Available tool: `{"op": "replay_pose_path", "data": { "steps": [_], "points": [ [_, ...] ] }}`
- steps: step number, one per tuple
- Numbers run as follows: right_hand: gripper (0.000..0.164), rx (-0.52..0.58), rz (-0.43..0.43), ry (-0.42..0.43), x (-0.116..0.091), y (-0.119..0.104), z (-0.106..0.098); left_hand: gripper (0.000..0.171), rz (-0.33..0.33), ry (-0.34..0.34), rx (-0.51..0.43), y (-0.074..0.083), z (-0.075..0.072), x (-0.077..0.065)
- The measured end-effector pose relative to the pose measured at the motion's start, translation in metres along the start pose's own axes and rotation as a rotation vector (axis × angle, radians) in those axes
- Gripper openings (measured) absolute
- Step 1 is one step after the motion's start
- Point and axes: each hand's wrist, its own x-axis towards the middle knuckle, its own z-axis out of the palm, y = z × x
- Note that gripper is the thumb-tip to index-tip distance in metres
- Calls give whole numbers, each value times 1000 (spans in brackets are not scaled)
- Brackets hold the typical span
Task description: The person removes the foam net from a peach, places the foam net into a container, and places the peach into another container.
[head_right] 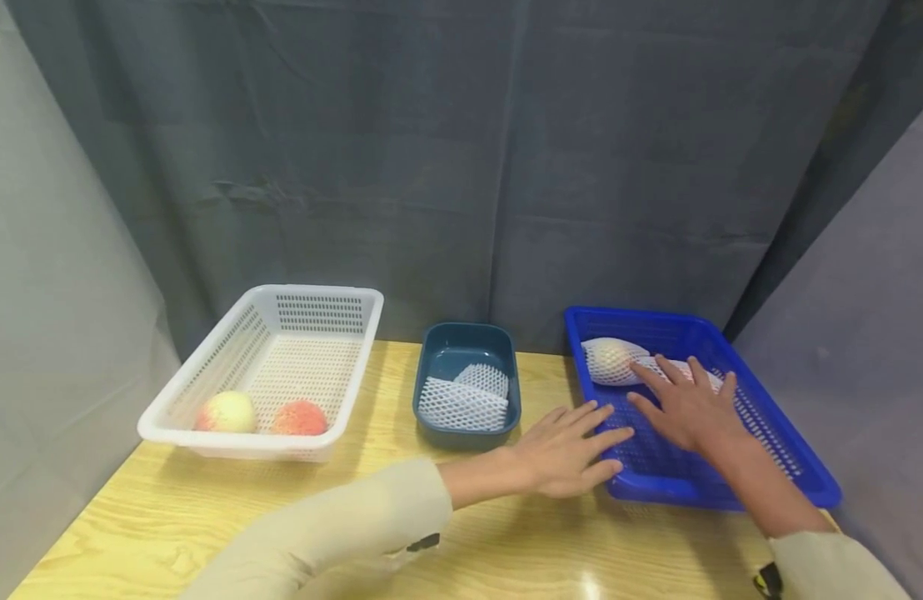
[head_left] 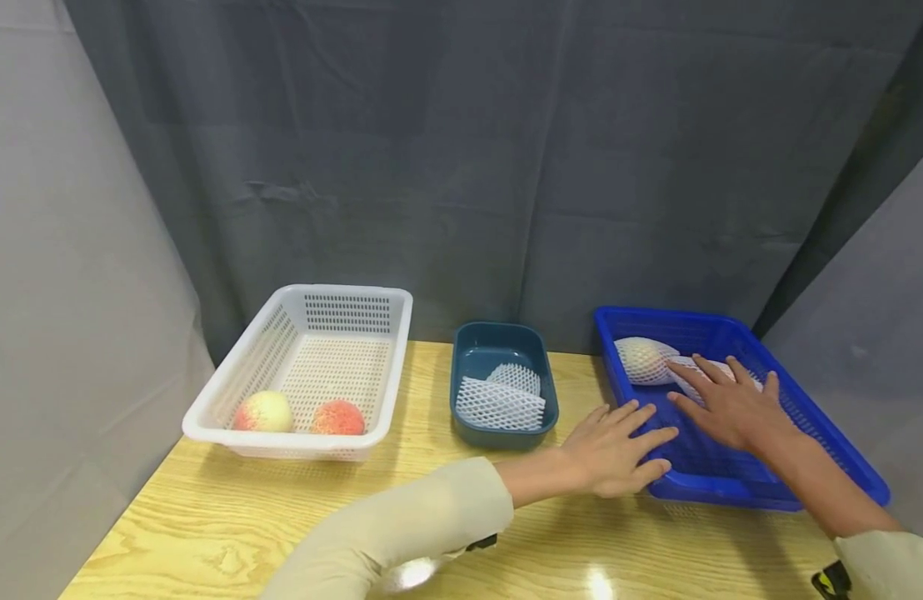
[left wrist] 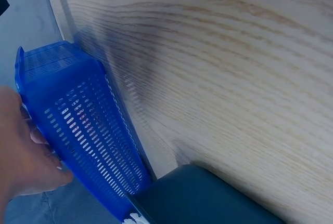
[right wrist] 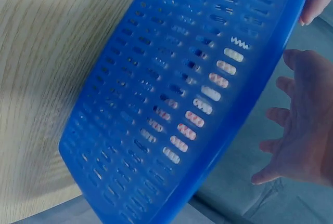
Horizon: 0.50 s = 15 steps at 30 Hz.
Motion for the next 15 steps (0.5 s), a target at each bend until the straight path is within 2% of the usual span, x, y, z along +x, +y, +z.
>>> {"op": "replay_pose_path", "data": {
  "steps": [6, 10, 15],
  "points": [
    [70, 34, 20, 0, -4, 9, -2, 53, 46, -3, 12, 1, 1, 2],
    [70, 46, 20, -6, 2, 11, 1, 54, 59, -8, 1, -4, 1, 0],
    [71, 47, 6, -3, 5, 20, 2, 56, 105, 2, -7, -7, 2, 5]
  ]
}}
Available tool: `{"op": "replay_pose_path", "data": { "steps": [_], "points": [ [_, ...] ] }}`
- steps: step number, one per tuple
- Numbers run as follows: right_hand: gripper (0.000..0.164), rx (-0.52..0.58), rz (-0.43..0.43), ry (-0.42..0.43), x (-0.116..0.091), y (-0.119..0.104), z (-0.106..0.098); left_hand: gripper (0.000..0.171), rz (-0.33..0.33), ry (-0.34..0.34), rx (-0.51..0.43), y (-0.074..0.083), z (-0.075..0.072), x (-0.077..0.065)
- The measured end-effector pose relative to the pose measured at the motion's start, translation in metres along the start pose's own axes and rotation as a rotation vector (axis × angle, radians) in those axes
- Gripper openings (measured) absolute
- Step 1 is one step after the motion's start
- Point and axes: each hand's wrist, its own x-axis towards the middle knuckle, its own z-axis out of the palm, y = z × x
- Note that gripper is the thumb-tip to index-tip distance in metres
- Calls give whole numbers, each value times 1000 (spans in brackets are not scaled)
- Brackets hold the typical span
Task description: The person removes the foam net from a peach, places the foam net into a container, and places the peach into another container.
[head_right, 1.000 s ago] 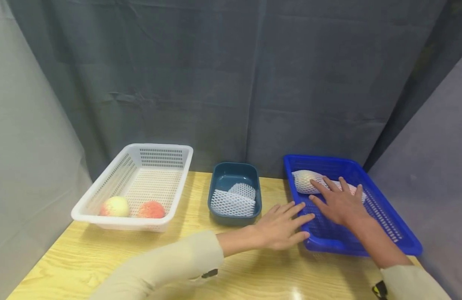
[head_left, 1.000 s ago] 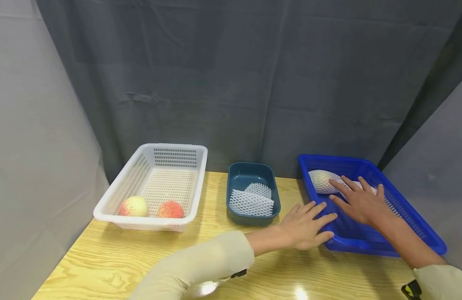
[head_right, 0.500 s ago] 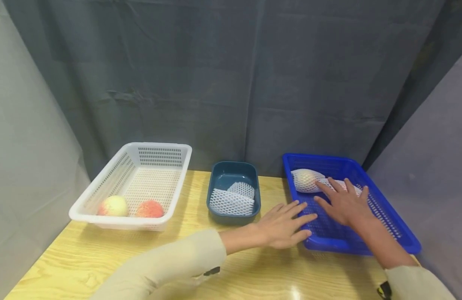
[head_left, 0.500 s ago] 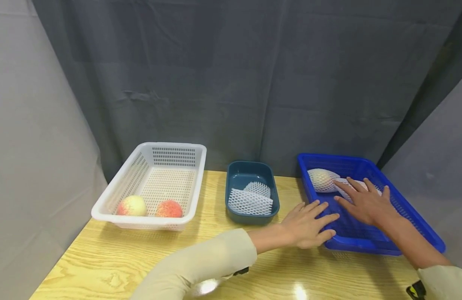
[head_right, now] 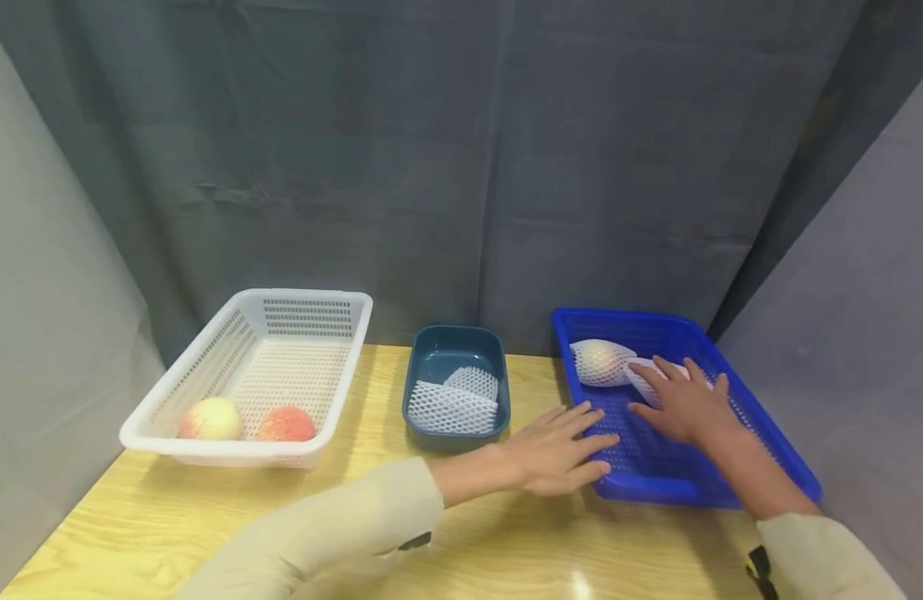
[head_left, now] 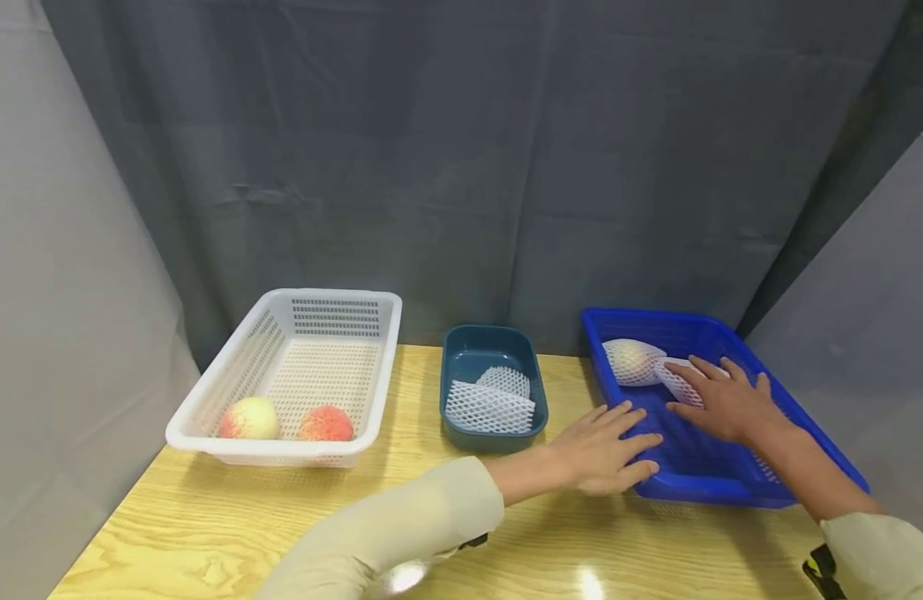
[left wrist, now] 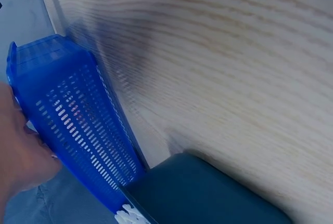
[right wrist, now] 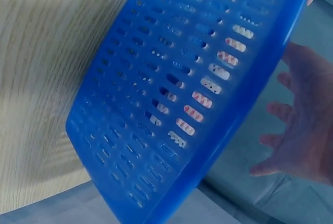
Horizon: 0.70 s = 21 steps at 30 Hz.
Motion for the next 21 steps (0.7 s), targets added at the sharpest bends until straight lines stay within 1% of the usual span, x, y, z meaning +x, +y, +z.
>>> {"op": "replay_pose_path", "data": {
  "steps": [4, 9, 15, 21],
  "points": [
    [73, 1, -29, 7, 5, 6, 1, 58, 34, 2, -3, -3, 0, 2],
    [75, 20, -51, 9, 13, 12, 1, 58, 57, -8, 26, -5, 0, 3],
    [76, 46, -75, 13, 22, 23, 1, 58, 91, 5, 54, -7, 0, 5],
    [78, 54, -55, 8, 25, 32, 6, 60, 129, 28, 144, -7, 2, 8]
  ]
}}
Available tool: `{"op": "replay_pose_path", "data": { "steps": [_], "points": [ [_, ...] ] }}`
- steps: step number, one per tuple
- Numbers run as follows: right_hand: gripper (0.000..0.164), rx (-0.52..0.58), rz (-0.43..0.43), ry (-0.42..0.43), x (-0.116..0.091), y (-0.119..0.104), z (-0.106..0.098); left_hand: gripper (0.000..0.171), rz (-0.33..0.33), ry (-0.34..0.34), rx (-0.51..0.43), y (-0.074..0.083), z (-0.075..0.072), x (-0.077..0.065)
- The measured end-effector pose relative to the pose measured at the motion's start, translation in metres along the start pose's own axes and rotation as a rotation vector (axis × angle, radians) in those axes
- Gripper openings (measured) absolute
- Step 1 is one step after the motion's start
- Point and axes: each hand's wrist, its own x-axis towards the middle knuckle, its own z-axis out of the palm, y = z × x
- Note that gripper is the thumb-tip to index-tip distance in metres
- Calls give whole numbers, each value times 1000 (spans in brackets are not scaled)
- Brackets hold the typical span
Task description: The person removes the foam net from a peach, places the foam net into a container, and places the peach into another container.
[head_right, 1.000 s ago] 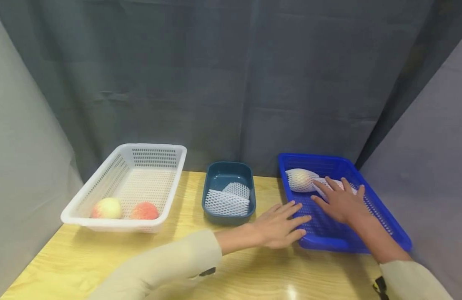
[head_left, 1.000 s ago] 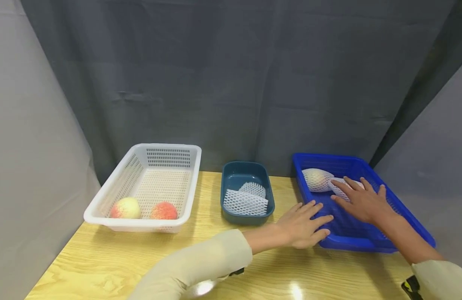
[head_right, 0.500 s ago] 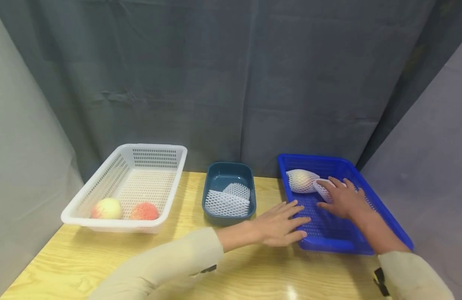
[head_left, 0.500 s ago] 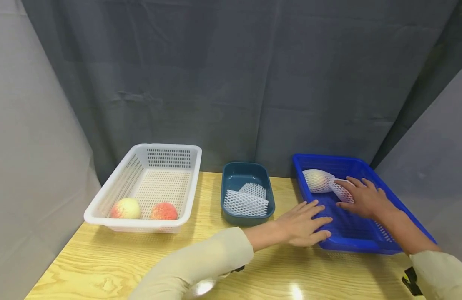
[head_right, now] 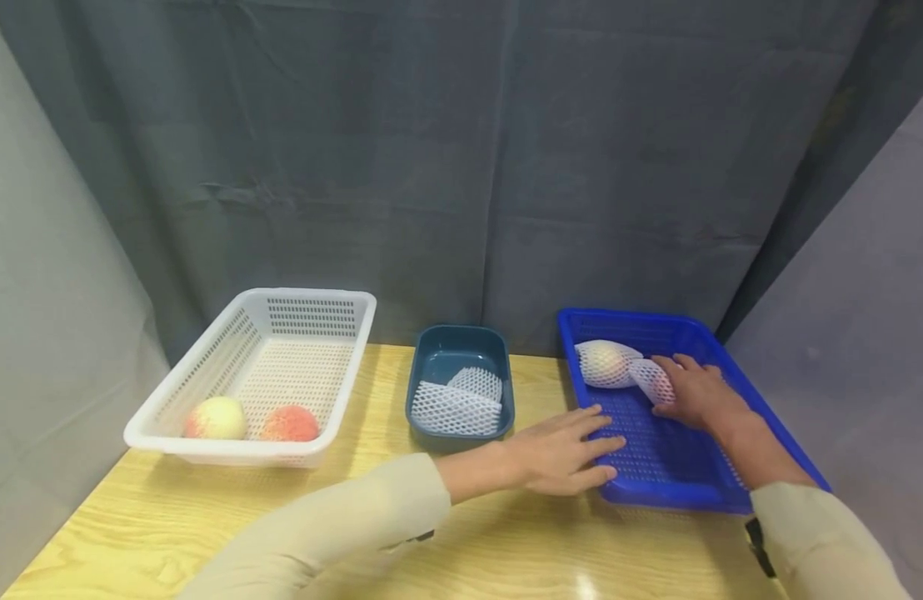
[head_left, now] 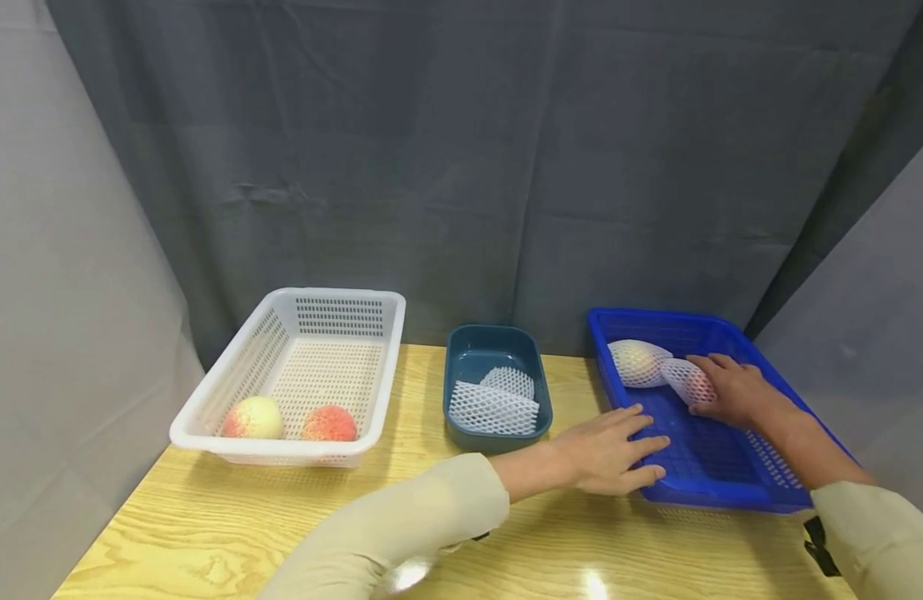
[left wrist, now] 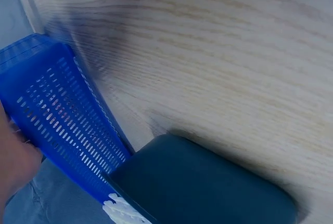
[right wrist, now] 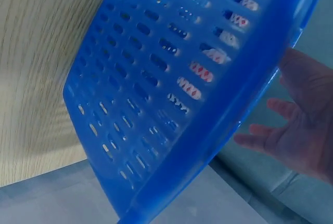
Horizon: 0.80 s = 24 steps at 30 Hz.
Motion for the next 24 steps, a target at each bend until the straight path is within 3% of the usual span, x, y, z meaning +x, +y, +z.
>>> {"op": "replay_pose_path", "data": {
  "steps": [4, 14, 19, 24],
  "points": [
    [83, 21, 48, -34, 0, 7, 4, 61, 13, 16, 42, 1, 1, 1],
    [91, 28, 111, -104, 1, 21, 13, 60, 20, 43, 39, 1, 3, 0],
    [88, 61, 151, -147, 0, 26, 16, 60, 15, 27, 28, 1, 1, 0],
    [70, 53, 133, -104, 3, 31, 19, 61, 12, 4, 35, 0, 0, 1]
  ]
}}
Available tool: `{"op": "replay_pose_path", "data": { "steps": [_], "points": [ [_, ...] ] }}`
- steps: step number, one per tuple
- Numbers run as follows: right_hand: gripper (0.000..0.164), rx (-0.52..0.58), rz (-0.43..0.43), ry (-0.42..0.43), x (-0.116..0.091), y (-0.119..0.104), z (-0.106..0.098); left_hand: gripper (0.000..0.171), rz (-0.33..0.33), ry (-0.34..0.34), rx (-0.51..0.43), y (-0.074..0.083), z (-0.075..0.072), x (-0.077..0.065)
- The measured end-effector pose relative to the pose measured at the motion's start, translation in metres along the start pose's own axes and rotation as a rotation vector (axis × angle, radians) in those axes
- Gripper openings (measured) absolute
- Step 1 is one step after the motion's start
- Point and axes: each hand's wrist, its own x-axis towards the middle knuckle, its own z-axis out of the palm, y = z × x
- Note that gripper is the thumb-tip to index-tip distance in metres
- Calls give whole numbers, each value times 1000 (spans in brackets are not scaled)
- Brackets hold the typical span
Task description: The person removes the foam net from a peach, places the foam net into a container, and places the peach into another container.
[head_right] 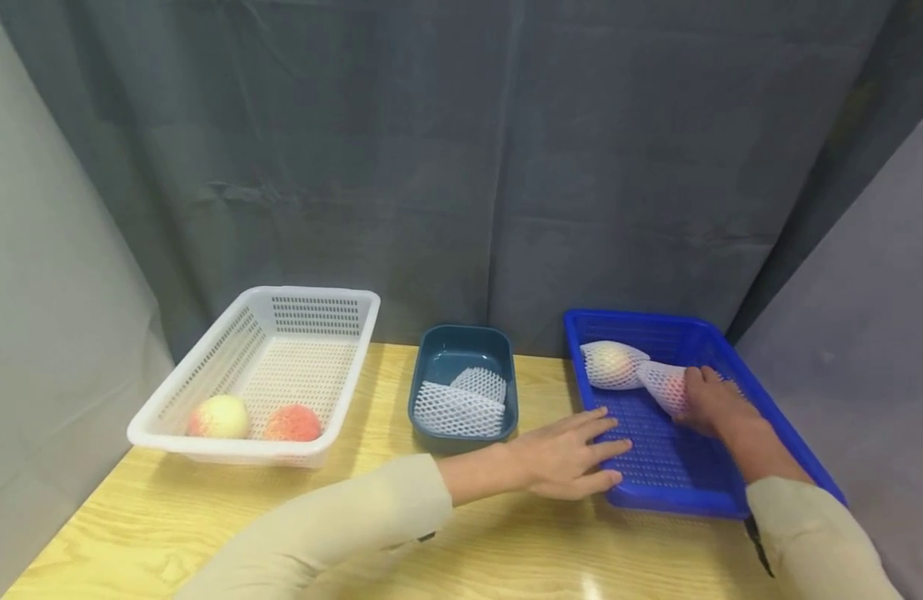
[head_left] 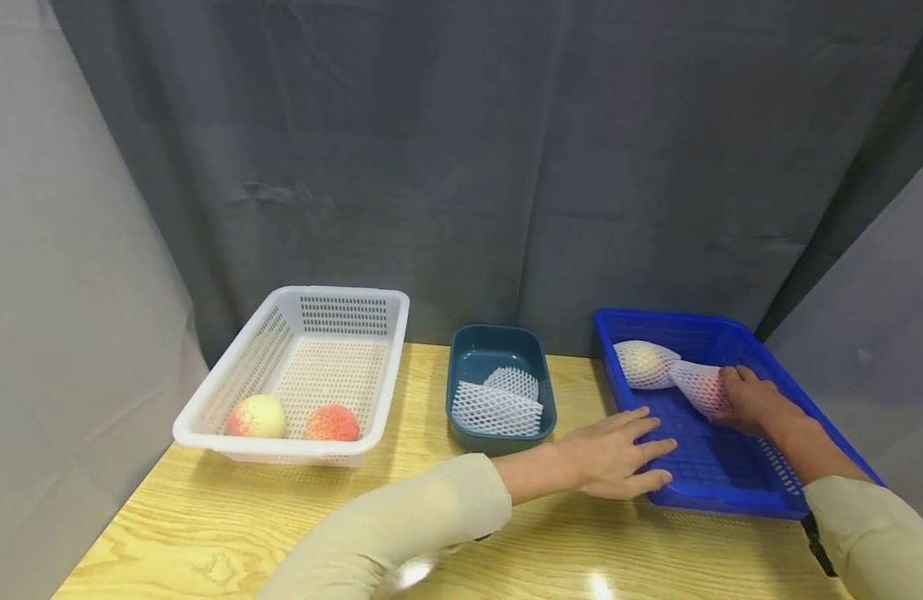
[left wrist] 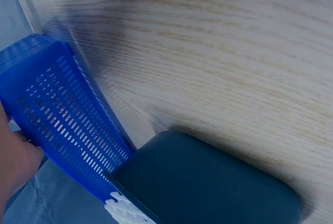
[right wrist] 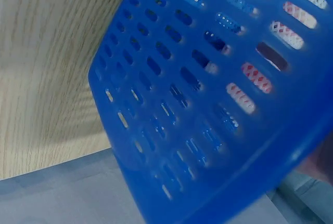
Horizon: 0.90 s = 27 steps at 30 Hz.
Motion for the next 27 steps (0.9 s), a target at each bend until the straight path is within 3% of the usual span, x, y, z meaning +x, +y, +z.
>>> {"op": "replay_pose_path", "data": {
  "steps": [7, 15, 22, 27],
  "points": [
    [50, 54, 5, -11, 0, 4, -1, 60, 43, 39, 50, 0, -1, 1],
    [82, 63, 33, -10, -2, 7, 5, 57, 59, 74, 47, -3, 1, 1],
    [82, 78, 24, -6, -3, 5, 9, 54, 83, 113, 44, -5, 5, -1],
    [82, 88, 2, 11, -2, 4, 12, 55, 85, 102, 38, -4, 5, -1]
  ]
}}
